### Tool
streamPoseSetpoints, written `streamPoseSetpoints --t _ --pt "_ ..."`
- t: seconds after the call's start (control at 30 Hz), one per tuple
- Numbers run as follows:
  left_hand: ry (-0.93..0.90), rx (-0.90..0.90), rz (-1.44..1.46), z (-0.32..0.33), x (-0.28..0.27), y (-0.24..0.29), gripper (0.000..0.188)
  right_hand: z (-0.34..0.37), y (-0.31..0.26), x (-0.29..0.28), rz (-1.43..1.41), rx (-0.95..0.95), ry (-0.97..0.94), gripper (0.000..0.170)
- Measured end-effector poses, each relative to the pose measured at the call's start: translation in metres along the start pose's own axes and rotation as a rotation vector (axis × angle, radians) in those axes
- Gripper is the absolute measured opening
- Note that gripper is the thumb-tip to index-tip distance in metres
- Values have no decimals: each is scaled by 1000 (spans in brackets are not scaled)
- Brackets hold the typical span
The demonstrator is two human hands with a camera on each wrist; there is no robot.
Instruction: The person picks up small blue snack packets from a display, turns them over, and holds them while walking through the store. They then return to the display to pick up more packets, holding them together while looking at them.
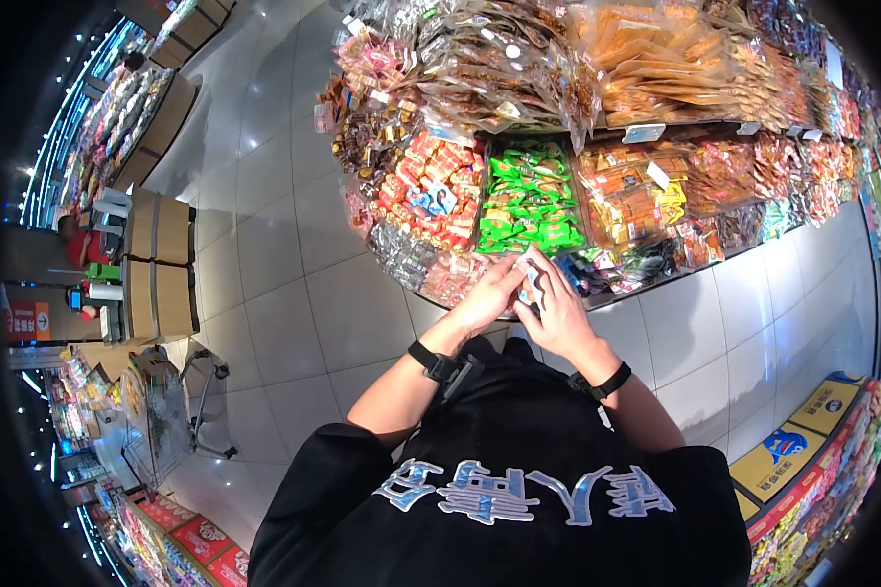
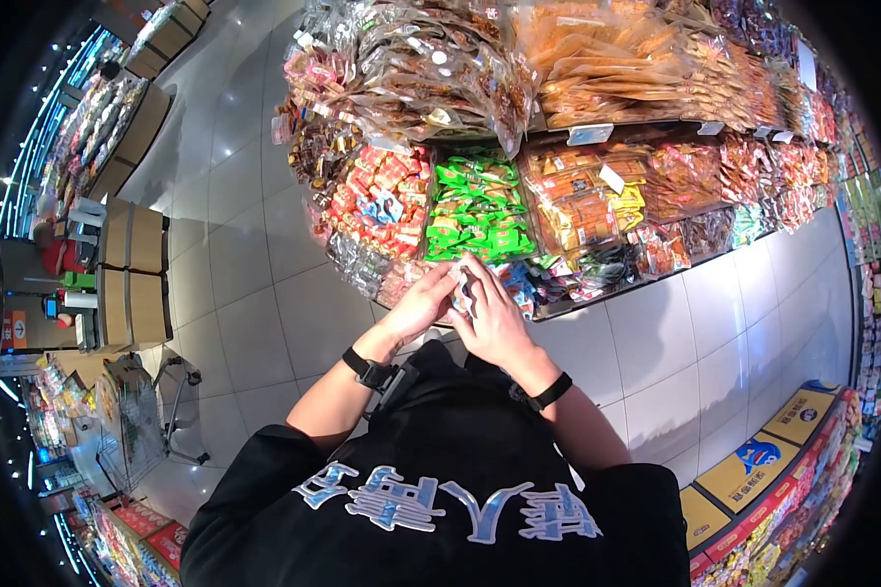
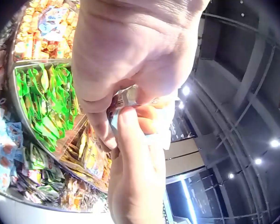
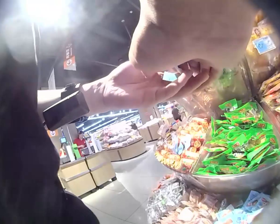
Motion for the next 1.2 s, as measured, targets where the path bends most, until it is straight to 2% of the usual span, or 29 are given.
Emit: streamPoseSetpoints --t 0.07,0.17,0.2,0.27,0.3,0.33,0.43,0.53,0.67,0.7,0.8,0.93,0.97,1.07,1.2 --pt "-4 -10 -68 2 -1 9 40 -6 -11 -13 21 7 59 55" --pt "-14 33 70 5 0 30 37 -8 2 -8 -163 46 147 47" --pt "-20 32 50 8 -2 40 36 -11 0 -15 -289 101 230 35" --pt "-64 118 -119 9 -7 58 38 -7 6 -17 -466 288 305 30" --pt "-52 57 -129 16 -6 70 35 -9 4 -23 -541 262 397 25" --pt "-80 83 -132 21 -3 82 34 -3 15 -11 -760 449 340 25" --pt "-135 154 -126 34 -5 107 28 -19 10 -15 -1153 496 367 28" --pt "-138 149 -228 42 -11 126 28 -29 1 -16 -1237 520 331 28" --pt "-191 198 -158 50 -15 150 30 -43 -17 -11 -1171 584 365 26" --pt "-178 185 -179 52 -14 155 32 -46 -20 -13 -1135 526 353 25" --pt "-248 147 -63 46 -22 155 34 -49 -22 -11 -1076 541 398 24" --pt "-272 42 48 42 -29 157 37 -43 -21 -8 -1078 511 520 15" --pt "-272 56 36 41 -31 157 36 -42 -22 -8 -1075 530 510 11" --pt "-248 53 11 41 -35 159 33 -42 -28 -6 -1175 523 550 11" --pt "-241 102 -25 43 -41 162 28 -43 -35 -7 -1153 507 582 14"
Point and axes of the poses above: each hand's wrist, its own z-axis away from the middle knuckle, its own x-axis out of the palm, y = z × x, the point moved 7 cm from there along -z, towards the middle knuckle, and after that the axes turned 5 degrees about z, right-handed, at the moved point
